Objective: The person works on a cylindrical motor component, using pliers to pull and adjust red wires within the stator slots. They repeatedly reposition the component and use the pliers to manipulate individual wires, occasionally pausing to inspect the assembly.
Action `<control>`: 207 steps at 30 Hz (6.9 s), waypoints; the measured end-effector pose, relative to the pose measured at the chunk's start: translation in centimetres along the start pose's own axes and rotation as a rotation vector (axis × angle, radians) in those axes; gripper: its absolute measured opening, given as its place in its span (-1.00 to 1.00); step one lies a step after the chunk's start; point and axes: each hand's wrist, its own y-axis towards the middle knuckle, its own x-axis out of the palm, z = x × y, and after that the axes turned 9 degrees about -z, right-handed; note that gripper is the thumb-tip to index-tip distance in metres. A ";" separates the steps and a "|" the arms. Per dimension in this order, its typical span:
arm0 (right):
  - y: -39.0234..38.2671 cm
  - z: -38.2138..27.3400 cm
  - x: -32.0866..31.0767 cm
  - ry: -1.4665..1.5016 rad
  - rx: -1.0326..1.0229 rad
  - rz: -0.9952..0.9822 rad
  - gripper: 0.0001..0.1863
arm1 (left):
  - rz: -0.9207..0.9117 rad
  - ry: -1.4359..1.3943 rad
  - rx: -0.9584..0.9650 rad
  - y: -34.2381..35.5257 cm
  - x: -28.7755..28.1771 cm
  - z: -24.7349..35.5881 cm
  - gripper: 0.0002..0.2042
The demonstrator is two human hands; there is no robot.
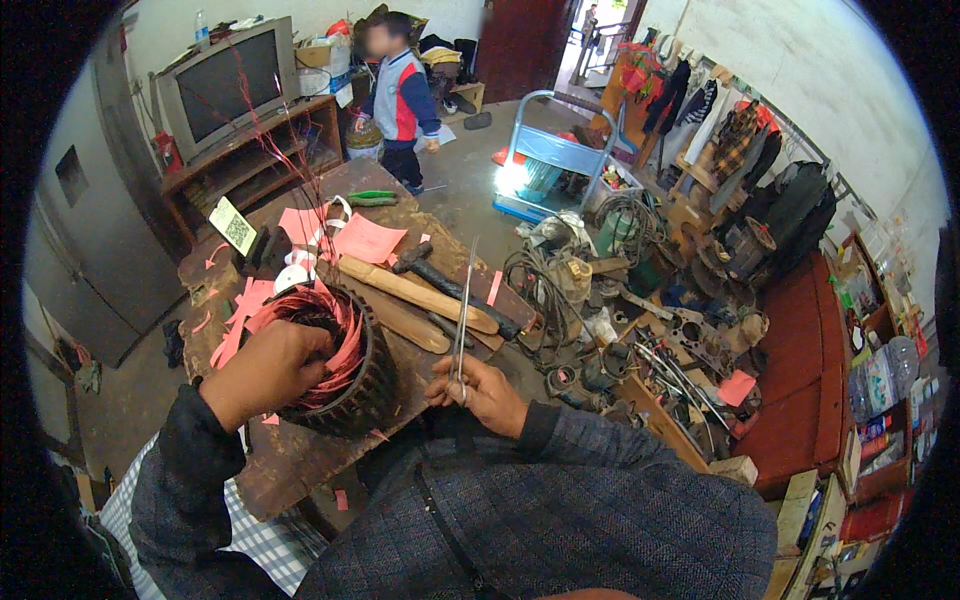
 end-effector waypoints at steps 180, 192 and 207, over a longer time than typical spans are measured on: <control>-4.1 3.7 3.7 0.359 0.168 0.075 -0.53 | 0.140 -0.117 -0.215 -1.8 1.1 1.5 -0.86; -4.0 5.0 3.5 0.386 0.201 0.064 -0.62 | 0.088 -0.166 -0.130 -2.2 0.0 1.9 -0.89; -3.8 5.0 3.5 0.341 0.165 0.090 -0.64 | 0.014 -0.190 -0.088 -2.7 -0.2 1.4 -0.91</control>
